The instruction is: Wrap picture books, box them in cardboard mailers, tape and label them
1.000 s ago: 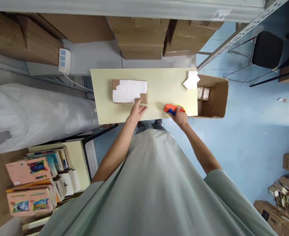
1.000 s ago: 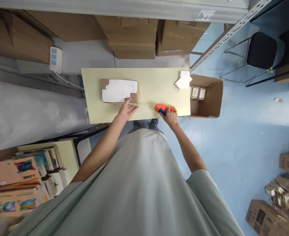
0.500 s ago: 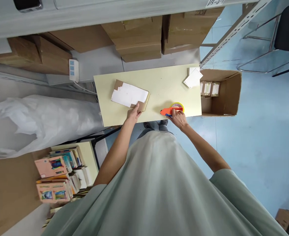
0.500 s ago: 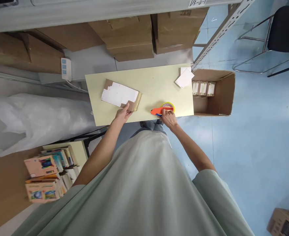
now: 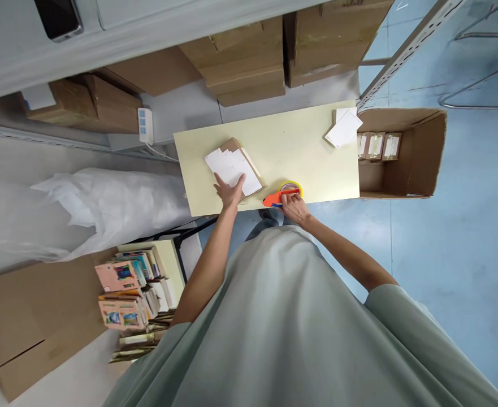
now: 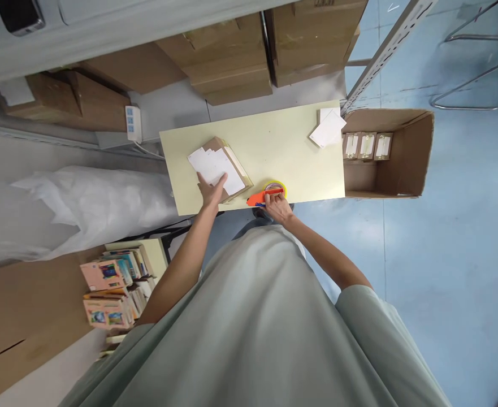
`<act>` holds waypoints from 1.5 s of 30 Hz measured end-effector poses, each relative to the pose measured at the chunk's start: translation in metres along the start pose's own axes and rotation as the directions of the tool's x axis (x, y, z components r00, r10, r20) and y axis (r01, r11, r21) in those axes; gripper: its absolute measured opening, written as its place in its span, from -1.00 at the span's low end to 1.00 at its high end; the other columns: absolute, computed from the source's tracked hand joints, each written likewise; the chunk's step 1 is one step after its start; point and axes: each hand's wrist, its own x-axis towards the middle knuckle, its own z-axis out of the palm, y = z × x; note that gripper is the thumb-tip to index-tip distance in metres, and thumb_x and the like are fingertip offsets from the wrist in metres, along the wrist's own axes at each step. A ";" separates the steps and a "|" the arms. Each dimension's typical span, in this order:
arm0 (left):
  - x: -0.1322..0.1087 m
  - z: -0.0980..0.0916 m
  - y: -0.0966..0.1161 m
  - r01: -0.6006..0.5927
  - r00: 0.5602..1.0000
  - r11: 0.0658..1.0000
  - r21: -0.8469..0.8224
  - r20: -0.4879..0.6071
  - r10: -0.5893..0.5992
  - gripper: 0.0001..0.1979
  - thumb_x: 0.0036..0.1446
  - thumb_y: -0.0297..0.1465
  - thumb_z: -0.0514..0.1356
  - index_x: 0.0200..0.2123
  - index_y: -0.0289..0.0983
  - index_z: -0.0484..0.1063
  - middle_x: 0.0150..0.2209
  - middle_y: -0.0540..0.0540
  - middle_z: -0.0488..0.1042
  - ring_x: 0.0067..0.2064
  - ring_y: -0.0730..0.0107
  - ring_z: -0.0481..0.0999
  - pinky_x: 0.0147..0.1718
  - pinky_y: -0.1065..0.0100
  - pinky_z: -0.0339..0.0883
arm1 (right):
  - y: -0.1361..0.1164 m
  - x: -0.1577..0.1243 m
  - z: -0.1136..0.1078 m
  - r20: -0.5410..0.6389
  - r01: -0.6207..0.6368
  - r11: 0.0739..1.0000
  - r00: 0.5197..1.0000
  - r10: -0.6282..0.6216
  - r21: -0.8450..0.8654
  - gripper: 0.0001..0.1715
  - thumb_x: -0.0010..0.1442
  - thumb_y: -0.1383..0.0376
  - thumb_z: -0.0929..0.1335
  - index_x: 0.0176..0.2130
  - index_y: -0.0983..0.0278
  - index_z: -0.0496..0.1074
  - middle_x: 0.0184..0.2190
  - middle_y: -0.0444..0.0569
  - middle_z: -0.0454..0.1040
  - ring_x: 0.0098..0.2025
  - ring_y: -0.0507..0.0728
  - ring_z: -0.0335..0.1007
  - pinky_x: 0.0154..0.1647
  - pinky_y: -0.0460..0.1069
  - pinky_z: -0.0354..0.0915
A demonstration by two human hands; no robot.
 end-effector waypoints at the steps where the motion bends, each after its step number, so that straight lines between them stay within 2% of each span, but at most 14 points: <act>1: -0.001 0.006 0.010 0.100 0.995 0.995 0.026 -0.011 -0.100 0.34 0.21 0.18 0.44 0.75 -0.11 -0.25 0.75 -0.44 -0.22 0.74 -0.40 -0.13 0.58 -0.31 0.13 | -0.001 0.002 0.001 0.003 0.003 1.000 1.000 -0.003 0.000 -0.28 0.70 0.02 0.21 0.41 0.63 0.24 0.16 0.53 0.62 0.20 0.48 0.59 0.28 0.25 0.31; 4: -0.007 0.024 0.034 0.196 0.981 0.971 0.136 -0.015 -0.196 0.55 0.03 0.30 0.48 0.75 -0.09 -0.39 0.76 -0.37 -0.51 0.74 -0.50 -0.40 0.61 -0.44 -0.10 | 0.000 0.003 0.005 -0.007 0.014 1.000 1.000 -0.014 -0.001 -0.29 0.69 0.04 0.22 0.41 0.62 0.26 0.17 0.55 0.61 0.18 0.48 0.60 0.30 0.26 0.31; 6: -0.011 0.031 0.043 0.210 0.978 0.961 0.182 -0.030 -0.208 0.62 -0.01 0.29 0.49 0.75 -0.11 -0.47 0.75 -0.38 -0.57 0.74 -0.50 -0.44 0.61 -0.44 -0.16 | 0.003 0.000 0.006 -0.015 0.015 1.000 1.000 -0.015 0.001 -0.30 0.69 0.05 0.23 0.41 0.62 0.27 0.16 0.55 0.62 0.16 0.48 0.61 0.31 0.27 0.31; 9: -0.015 0.032 0.048 0.217 0.976 0.952 0.215 -0.040 -0.214 0.60 0.01 0.27 0.48 0.74 -0.11 -0.50 0.75 -0.40 -0.54 0.75 -0.45 -0.39 0.61 -0.41 -0.12 | 0.011 -0.008 0.007 -0.012 -0.010 1.000 1.000 0.011 0.009 -0.31 0.70 0.05 0.22 0.40 0.62 0.29 0.10 0.51 0.65 0.12 0.47 0.63 0.29 0.25 0.32; 13: -0.017 0.029 0.047 0.222 0.975 0.941 0.254 -0.051 -0.217 0.55 0.05 0.27 0.45 0.74 -0.08 -0.49 0.76 -0.39 -0.46 0.75 -0.37 -0.34 0.62 -0.36 -0.07 | 0.019 -0.025 0.005 -0.018 0.018 1.000 1.000 -0.018 0.007 -0.34 0.70 0.01 0.21 0.36 0.55 0.31 0.02 0.43 0.68 0.07 0.43 0.64 0.26 0.23 0.32; 16: -0.016 0.030 0.047 0.228 0.974 0.942 0.247 -0.060 -0.220 0.54 0.06 0.26 0.46 0.74 -0.07 -0.49 0.76 -0.40 -0.48 0.76 -0.36 -0.33 0.63 -0.31 -0.07 | 0.020 -0.033 0.001 0.023 0.053 0.999 0.998 -0.053 0.000 -0.32 0.70 -0.03 0.18 0.34 0.53 0.32 0.01 0.42 0.67 0.06 0.43 0.64 0.22 0.20 0.31; 21: -0.010 0.035 0.040 0.186 0.983 0.974 0.127 -0.027 -0.184 0.61 0.02 0.18 0.53 0.73 -0.11 -0.55 0.75 -0.42 -0.54 0.74 -0.45 -0.51 0.63 -0.42 -0.24 | 0.026 -0.027 -0.012 0.067 0.069 0.998 0.995 -0.069 0.000 -0.30 0.72 0.00 0.11 0.37 0.55 0.28 0.05 0.45 0.66 0.08 0.43 0.62 0.25 0.21 0.28; 24: -0.009 0.037 0.034 0.152 0.988 0.985 0.082 -0.036 -0.150 0.62 0.00 0.12 0.56 0.73 -0.11 -0.52 0.74 -0.45 -0.57 0.73 -0.47 -0.57 0.61 -0.48 -0.30 | 0.042 -0.024 -0.020 0.085 0.078 0.997 0.993 -0.078 0.002 -0.32 0.72 0.05 0.11 0.41 0.58 0.24 0.09 0.49 0.65 0.12 0.46 0.62 0.29 0.24 0.26; 28: -0.011 0.036 0.028 0.100 0.994 0.989 0.110 -0.048 -0.095 0.60 -0.02 0.06 0.59 0.74 -0.12 -0.44 0.74 -0.46 -0.57 0.74 -0.45 -0.50 0.62 -0.43 -0.30 | 0.077 -0.029 -0.029 0.098 -0.041 0.998 0.994 0.046 -0.056 -0.26 0.71 0.03 0.16 0.42 0.65 0.20 0.10 0.57 0.64 0.12 0.50 0.63 0.29 0.28 0.26; 32: -0.016 0.030 0.025 0.060 0.998 0.988 0.141 -0.027 -0.057 0.59 -0.01 0.05 0.59 0.73 -0.17 -0.44 0.73 -0.52 -0.58 0.74 -0.50 -0.51 0.61 -0.46 -0.29 | 0.095 -0.019 -0.038 0.020 -0.079 0.994 0.997 0.081 -0.082 -0.29 0.72 0.03 0.15 0.40 0.63 0.22 0.07 0.53 0.65 0.14 0.50 0.62 0.28 0.25 0.26; 35: -0.021 0.023 0.021 0.009 1.000 0.981 0.191 -0.001 -0.009 0.58 -0.02 0.04 0.60 0.74 -0.18 -0.40 0.73 -0.50 -0.57 0.74 -0.44 -0.49 0.63 -0.38 -0.26 | 0.089 0.004 -0.044 -0.032 -0.072 0.994 0.997 0.070 -0.080 -0.34 0.73 0.06 0.15 0.38 0.60 0.24 0.05 0.48 0.66 0.11 0.46 0.62 0.31 0.25 0.23; 39: -0.026 0.011 0.010 -0.093 0.995 0.962 0.256 0.063 0.079 0.61 -0.03 0.00 0.63 0.74 -0.13 -0.42 0.73 -0.50 -0.53 0.75 -0.38 -0.48 0.63 -0.37 -0.25 | 0.068 0.036 -0.050 -0.040 -0.025 0.997 0.999 0.022 -0.075 -0.37 0.72 0.08 0.20 0.39 0.59 0.24 0.09 0.49 0.66 0.11 0.43 0.64 0.35 0.26 0.22; 45: -0.019 -0.015 -0.015 -0.267 0.958 0.897 0.351 0.200 0.207 0.66 -0.14 -0.14 0.69 0.75 -0.15 -0.36 0.72 -0.49 -0.62 0.75 -0.31 -0.54 0.66 -0.24 -0.35 | 0.026 0.060 -0.054 0.005 0.157 0.982 0.988 -0.158 -0.104 -0.46 0.67 0.25 0.22 0.41 0.60 0.23 0.11 0.50 0.67 0.15 0.44 0.66 0.35 0.27 0.27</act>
